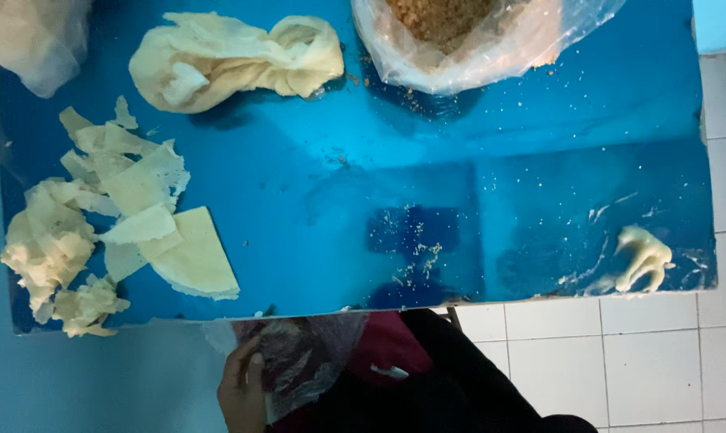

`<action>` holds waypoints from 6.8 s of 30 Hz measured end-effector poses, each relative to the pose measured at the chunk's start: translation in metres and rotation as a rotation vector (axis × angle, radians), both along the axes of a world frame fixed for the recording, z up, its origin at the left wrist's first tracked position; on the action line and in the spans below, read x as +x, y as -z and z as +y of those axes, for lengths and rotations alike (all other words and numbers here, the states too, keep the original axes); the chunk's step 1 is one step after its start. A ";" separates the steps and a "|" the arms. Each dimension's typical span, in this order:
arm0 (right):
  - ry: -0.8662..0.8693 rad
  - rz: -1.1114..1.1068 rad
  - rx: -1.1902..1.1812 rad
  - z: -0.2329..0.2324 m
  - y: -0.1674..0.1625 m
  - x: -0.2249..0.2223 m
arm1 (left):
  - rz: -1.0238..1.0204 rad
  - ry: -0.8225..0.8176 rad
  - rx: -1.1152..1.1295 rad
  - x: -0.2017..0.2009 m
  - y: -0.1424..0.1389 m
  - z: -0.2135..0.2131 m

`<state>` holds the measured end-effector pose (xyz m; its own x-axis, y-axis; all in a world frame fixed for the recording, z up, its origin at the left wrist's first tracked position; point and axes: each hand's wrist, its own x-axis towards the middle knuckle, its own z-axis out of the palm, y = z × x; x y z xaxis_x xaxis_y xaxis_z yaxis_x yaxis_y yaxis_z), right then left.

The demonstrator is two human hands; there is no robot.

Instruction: The person takes thin square dough sheets from a blue work table, rolls each sheet by hand into a small cylinder, and occasionally reaches into a plastic bag of brown filling before rolling. The person gathers the finished rolled pieces in one hand and sets them with the pile of completed rolls on the table.

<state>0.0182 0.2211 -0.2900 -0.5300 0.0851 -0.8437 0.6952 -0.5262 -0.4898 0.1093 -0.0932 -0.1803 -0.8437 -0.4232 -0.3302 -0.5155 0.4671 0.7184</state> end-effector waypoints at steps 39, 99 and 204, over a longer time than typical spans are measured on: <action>-0.652 0.623 1.492 0.045 -0.211 0.138 | 0.420 0.165 0.103 0.031 -0.050 -0.058; -0.415 1.348 1.143 -0.094 -0.332 -0.004 | 0.782 0.418 0.407 -0.089 -0.192 0.068; -1.189 1.525 2.580 -0.033 -0.330 -0.060 | 1.226 0.935 -0.247 -0.104 -0.177 0.040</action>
<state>-0.0413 0.1881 0.0396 -0.5468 -0.7807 0.3026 -0.4870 0.5905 0.6435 0.0050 -0.0534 -0.0033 -0.5201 0.4486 0.7269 0.8362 0.4408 0.3263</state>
